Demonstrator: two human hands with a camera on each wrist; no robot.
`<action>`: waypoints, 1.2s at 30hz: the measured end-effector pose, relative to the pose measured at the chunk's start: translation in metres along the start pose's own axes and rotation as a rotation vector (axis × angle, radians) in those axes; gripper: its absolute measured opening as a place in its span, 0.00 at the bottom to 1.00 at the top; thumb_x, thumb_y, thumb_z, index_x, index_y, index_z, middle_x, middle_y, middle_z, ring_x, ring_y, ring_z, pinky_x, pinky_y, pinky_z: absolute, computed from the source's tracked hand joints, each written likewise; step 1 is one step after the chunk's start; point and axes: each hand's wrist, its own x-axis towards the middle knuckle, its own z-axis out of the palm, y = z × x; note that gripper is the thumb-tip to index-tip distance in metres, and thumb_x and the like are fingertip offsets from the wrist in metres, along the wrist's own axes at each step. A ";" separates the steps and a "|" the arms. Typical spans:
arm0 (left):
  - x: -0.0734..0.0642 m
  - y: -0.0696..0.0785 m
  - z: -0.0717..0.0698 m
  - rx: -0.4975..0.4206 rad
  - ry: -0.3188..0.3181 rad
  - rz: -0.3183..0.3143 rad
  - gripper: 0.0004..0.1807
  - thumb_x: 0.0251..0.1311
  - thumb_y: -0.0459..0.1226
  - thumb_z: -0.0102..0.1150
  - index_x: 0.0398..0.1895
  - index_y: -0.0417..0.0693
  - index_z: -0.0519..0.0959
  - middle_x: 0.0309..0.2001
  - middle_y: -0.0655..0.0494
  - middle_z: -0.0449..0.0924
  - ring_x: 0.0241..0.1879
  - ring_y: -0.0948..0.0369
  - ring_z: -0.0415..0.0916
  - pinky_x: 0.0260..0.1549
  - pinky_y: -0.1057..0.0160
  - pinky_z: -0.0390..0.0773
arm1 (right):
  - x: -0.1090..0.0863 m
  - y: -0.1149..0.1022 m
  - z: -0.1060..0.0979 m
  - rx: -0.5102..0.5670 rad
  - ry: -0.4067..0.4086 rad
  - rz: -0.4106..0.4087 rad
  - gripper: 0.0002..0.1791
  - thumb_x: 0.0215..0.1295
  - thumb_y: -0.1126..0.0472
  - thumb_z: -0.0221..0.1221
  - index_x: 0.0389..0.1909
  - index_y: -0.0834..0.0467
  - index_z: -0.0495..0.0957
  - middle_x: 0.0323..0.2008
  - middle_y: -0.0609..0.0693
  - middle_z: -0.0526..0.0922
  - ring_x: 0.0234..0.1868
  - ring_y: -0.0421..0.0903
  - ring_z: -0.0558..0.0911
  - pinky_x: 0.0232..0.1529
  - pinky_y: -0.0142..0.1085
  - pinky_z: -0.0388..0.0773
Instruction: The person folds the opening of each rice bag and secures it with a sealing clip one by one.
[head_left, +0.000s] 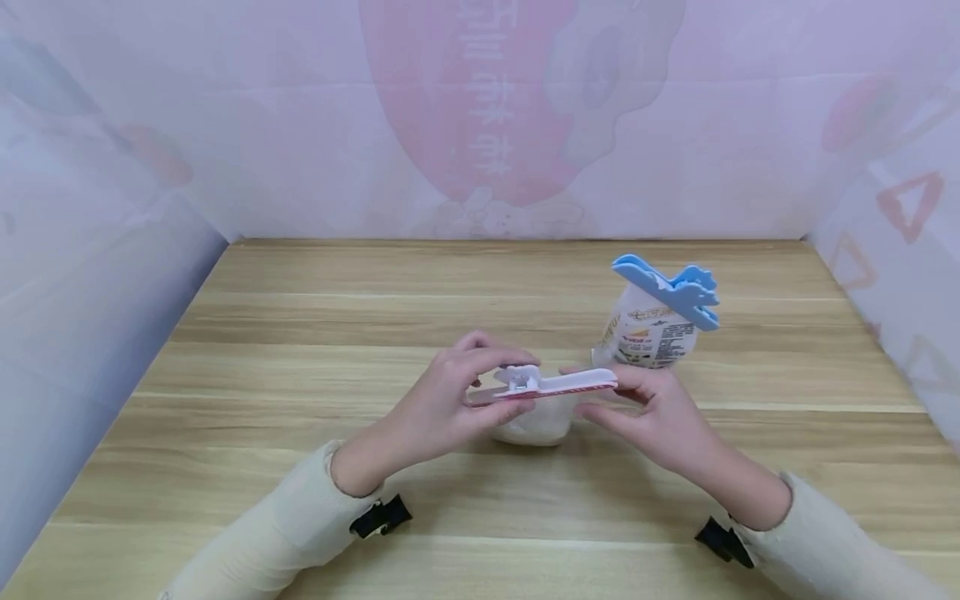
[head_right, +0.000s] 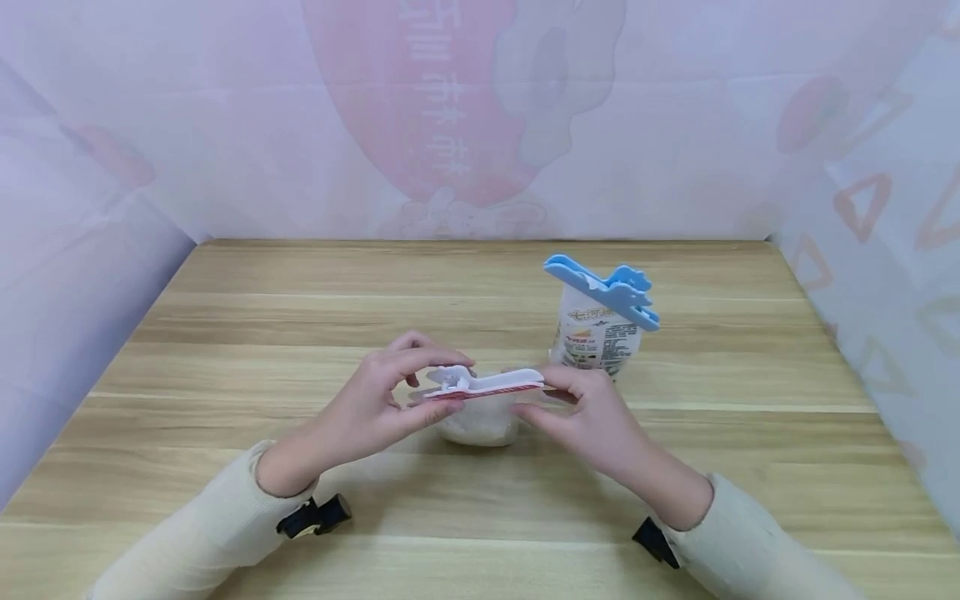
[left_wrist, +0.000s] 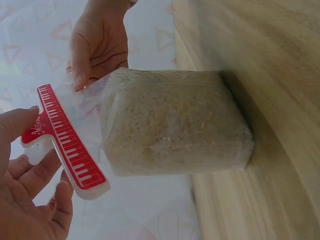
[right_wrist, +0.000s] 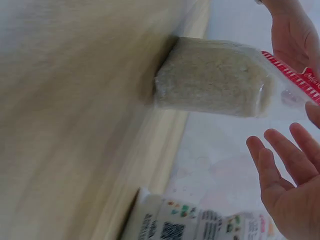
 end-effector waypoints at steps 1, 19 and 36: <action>-0.001 -0.001 0.000 0.006 -0.001 -0.007 0.19 0.54 0.38 0.74 0.50 0.49 0.84 0.42 0.60 0.83 0.45 0.64 0.72 0.37 0.65 0.78 | -0.002 0.002 -0.001 0.003 -0.013 0.027 0.17 0.58 0.67 0.69 0.49 0.59 0.84 0.46 0.53 0.88 0.46 0.32 0.83 0.50 0.27 0.81; -0.040 -0.053 -0.004 -0.169 -0.243 -0.457 0.33 0.55 0.38 0.73 0.65 0.46 0.72 0.62 0.48 0.78 0.55 0.51 0.81 0.46 0.61 0.84 | -0.008 0.026 0.010 0.028 -0.193 0.219 0.23 0.61 0.64 0.67 0.57 0.65 0.78 0.53 0.65 0.83 0.49 0.57 0.86 0.48 0.35 0.84; -0.040 -0.055 0.020 -0.434 -0.192 -0.557 0.24 0.58 0.27 0.67 0.59 0.35 0.75 0.57 0.38 0.79 0.52 0.48 0.83 0.41 0.66 0.85 | -0.003 0.023 0.025 0.081 -0.165 0.284 0.25 0.58 0.64 0.70 0.57 0.63 0.78 0.56 0.63 0.82 0.59 0.62 0.81 0.49 0.35 0.83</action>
